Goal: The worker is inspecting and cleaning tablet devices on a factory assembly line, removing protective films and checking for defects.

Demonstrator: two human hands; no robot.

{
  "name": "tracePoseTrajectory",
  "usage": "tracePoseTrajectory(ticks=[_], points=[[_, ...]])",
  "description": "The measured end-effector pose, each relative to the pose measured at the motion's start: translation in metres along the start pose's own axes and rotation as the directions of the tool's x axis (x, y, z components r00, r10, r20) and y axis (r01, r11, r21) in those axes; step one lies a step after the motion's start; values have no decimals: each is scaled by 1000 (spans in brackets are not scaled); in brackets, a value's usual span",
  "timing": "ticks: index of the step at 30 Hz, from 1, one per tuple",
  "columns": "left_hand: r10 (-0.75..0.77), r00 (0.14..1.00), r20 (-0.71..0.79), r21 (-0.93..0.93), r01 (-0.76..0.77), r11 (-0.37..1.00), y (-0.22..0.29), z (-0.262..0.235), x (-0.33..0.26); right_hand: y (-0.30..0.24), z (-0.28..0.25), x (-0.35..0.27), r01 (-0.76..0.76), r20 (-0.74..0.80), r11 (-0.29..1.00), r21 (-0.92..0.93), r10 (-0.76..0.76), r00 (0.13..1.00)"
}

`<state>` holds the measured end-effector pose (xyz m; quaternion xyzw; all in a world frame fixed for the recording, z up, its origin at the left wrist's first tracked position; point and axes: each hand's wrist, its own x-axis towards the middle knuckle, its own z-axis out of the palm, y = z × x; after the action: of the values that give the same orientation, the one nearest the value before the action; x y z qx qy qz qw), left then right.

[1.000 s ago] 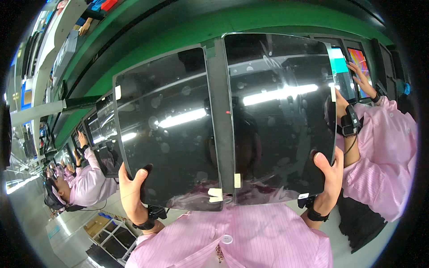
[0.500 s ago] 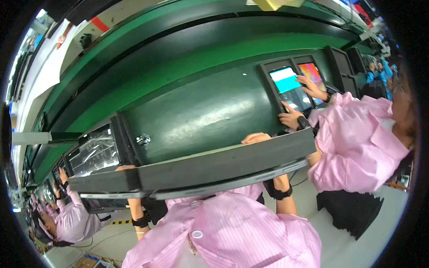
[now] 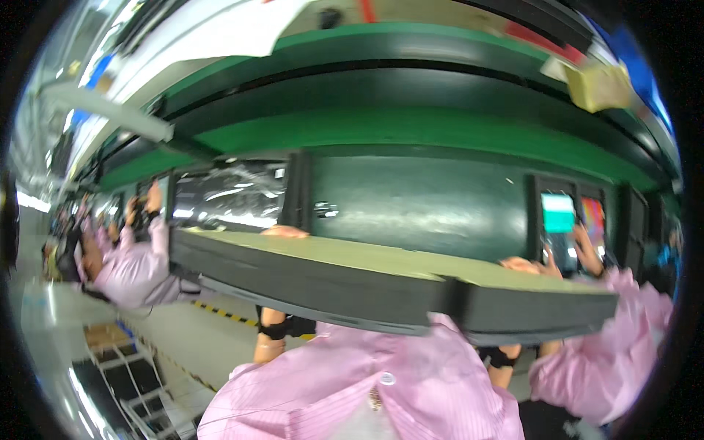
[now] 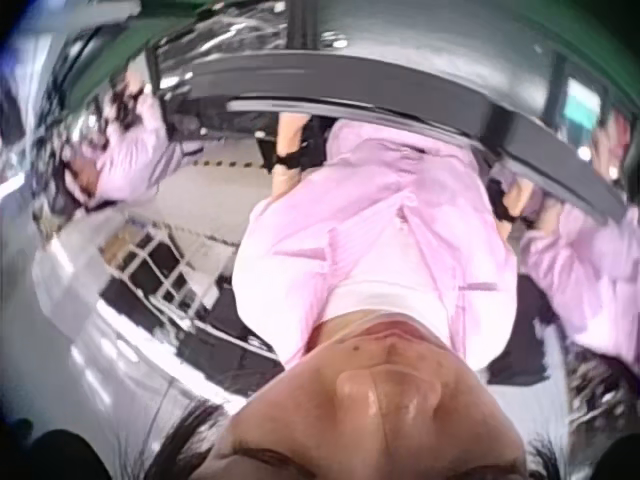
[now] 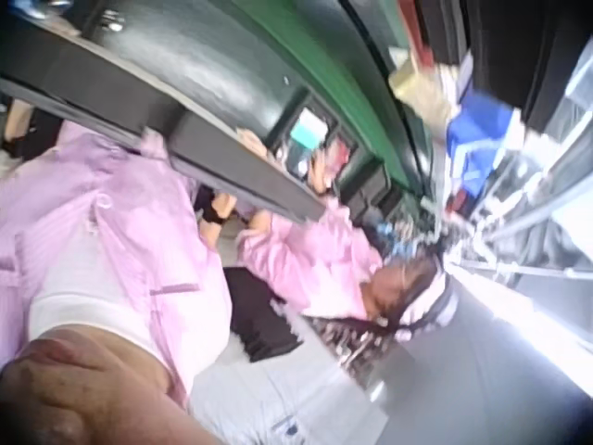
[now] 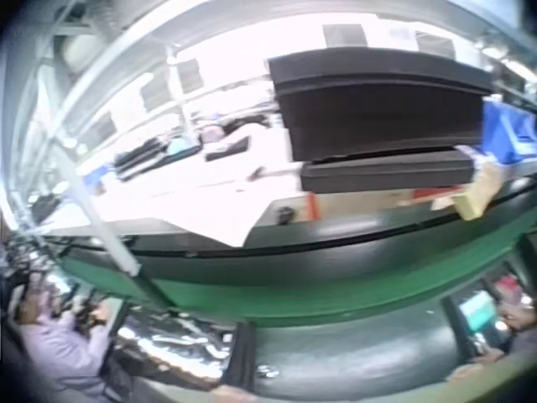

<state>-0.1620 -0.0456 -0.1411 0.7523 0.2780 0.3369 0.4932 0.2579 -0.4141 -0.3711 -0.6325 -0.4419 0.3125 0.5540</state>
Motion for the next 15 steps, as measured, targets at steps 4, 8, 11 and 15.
tracePoseTrajectory(ticks=[4, 8, 11, 15], points=[[76, 996, -41, 69, -73, 995, 16, -2, 7, -105, 73, 33, 40, -295, 992, 120, -3, 956], [-157, 975, 159, -24, 163, 986, 72, -4, 55, -203, 48, -8, 25, -647, 984, 176, 97, 756], [-305, 924, 231, -178, 348, 920, 84, 3, 82, -304, 66, 48, -387, -611, 835, 391, 550, 569], [-603, 701, 380, 26, 644, 765, 85, -18, 116, -323, 75, 104, -571, -182, 589, 572, 770, 611]])
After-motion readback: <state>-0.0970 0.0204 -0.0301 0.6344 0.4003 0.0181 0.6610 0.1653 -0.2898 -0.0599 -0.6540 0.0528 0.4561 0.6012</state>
